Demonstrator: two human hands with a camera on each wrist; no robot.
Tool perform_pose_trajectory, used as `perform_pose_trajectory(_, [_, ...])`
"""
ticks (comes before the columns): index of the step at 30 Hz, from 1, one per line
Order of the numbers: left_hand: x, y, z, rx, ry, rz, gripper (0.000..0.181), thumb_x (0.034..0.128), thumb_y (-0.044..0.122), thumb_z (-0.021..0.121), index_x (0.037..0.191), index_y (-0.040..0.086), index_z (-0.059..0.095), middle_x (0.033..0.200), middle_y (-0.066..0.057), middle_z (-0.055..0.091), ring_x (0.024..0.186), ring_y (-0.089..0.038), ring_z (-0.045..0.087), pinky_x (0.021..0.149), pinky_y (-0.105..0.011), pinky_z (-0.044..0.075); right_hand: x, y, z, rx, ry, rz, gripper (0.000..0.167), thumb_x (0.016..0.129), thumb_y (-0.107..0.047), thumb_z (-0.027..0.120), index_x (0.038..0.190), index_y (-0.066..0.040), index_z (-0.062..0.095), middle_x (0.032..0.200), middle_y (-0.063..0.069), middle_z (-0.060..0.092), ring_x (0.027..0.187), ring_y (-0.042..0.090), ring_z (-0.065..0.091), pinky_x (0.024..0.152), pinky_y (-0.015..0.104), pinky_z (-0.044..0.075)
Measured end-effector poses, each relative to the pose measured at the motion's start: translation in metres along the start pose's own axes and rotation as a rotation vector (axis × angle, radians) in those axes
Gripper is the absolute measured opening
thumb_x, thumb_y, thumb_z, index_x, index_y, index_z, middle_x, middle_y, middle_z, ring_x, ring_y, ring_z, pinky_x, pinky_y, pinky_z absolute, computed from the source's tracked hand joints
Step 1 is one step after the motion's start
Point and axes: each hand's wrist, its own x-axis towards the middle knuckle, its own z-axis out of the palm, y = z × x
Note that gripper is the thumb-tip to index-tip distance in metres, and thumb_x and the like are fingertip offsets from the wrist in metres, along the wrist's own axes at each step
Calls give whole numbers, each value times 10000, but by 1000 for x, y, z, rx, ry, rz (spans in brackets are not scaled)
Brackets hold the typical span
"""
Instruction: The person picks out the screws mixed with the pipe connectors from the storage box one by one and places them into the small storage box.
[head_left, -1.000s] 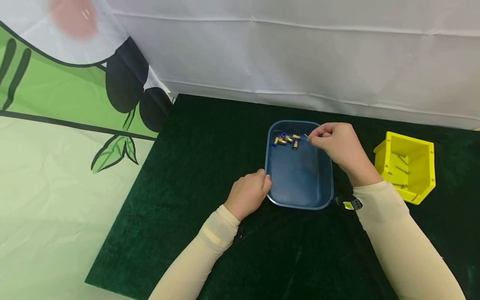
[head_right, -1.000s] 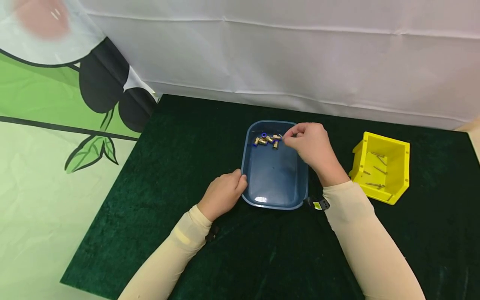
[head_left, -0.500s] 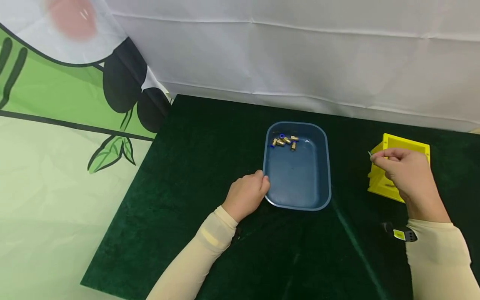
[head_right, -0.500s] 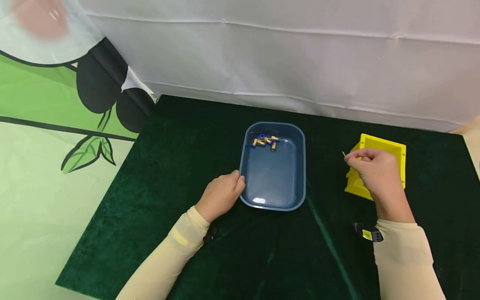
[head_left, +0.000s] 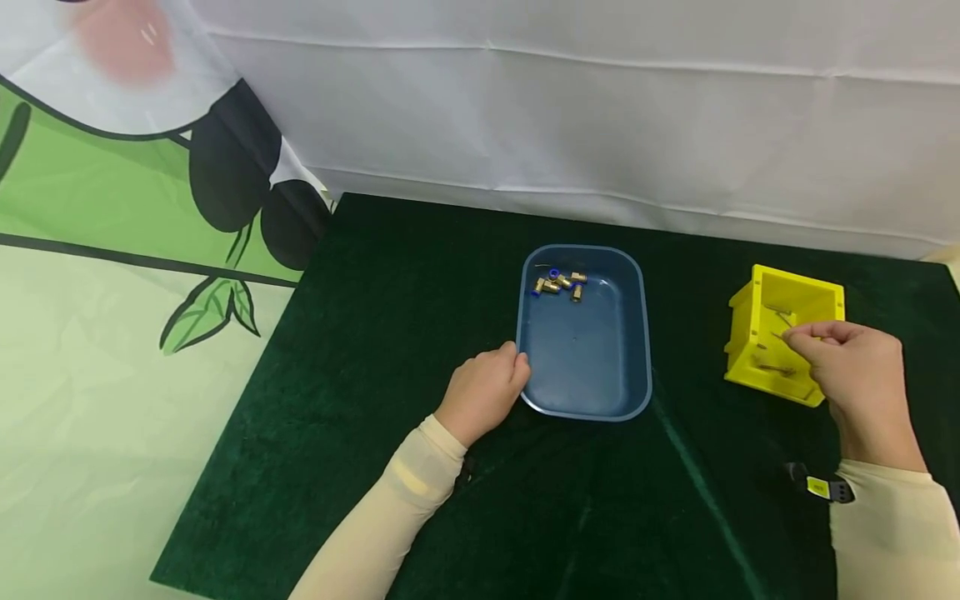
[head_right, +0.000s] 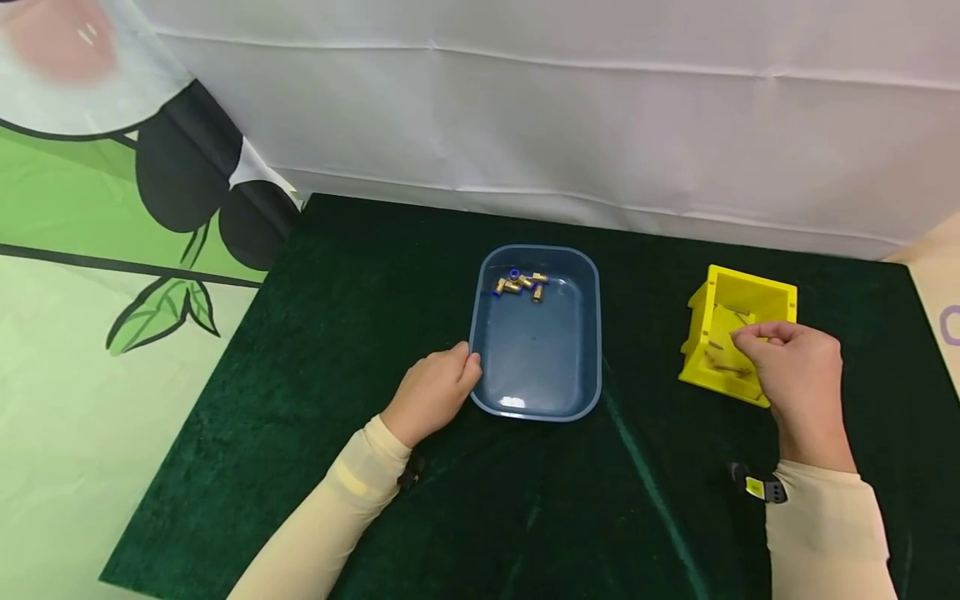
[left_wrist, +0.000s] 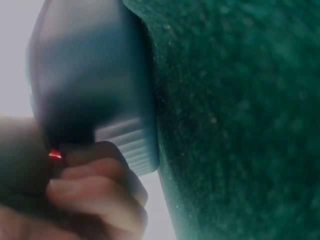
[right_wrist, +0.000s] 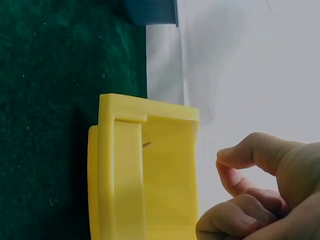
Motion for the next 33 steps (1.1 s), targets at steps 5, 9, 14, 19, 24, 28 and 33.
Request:
perform_pose_trajectory(5, [0, 0, -3, 11, -8, -22, 349, 1055, 307, 365, 761, 181, 505, 626, 25, 491, 471, -115, 471, 428, -267, 356, -5, -7, 2, 30, -41, -30, 505, 966, -473, 576, 1202, -28, 609, 1148, 91, 481, 905, 256, 488, 605, 252, 470])
perform_pose_trajectory(9, [2, -1, -8, 22, 6, -11, 360, 1050, 350, 378, 757, 185, 506, 626, 30, 487, 477, -110, 467, 433, -267, 351, -14, -19, 6, 69, -94, -102, 504, 942, -502, 613, 1174, -56, 633, 950, 16, 490, 924, 233, 473, 635, 219, 469])
perform_pose_trajectory(14, [-7, -8, -20, 28, -4, -53, 360, 1040, 390, 455, 743, 196, 516, 601, 32, 487, 475, -114, 473, 432, -268, 332, -38, -40, 30, 127, -126, -240, 419, 945, -462, 637, 1110, -77, 656, 660, -49, 429, 686, 194, 455, 596, 249, 403])
perform_pose_trajectory(19, [-13, -13, -29, 63, -33, -72, 337, 1031, 369, 487, 742, 198, 517, 591, 29, 483, 477, -119, 477, 437, -273, 336, -62, -57, 54, 177, -131, -346, 345, 944, -409, 663, 1062, -85, 678, 572, -28, 376, 523, 189, 422, 489, 292, 358])
perform_pose_trajectory(24, [-8, -11, -30, 49, -26, -34, 310, 1031, 336, 484, 754, 200, 517, 606, 32, 493, 488, -111, 490, 444, -271, 355, -72, -66, 58, 178, -117, -383, 319, 944, -397, 667, 1047, -96, 684, 560, -20, 364, 489, 200, 407, 455, 309, 313])
perform_pose_trajectory(28, [-5, -10, -31, 41, -20, -34, 316, 1024, 351, 497, 745, 205, 513, 609, 33, 498, 491, -111, 497, 442, -270, 355, -75, -68, 57, 182, -131, -383, 305, 943, -388, 673, 1037, -98, 684, 560, -19, 366, 484, 205, 410, 445, 318, 303])
perform_pose_trajectory(33, [-4, -10, -35, 102, 31, -36, 329, 1002, 393, 537, 736, 203, 506, 598, 37, 490, 480, -110, 484, 423, -270, 345, -79, -69, 61, 179, -126, -403, 291, 948, -381, 667, 1022, -101, 684, 554, -15, 366, 458, 221, 403, 423, 327, 294])
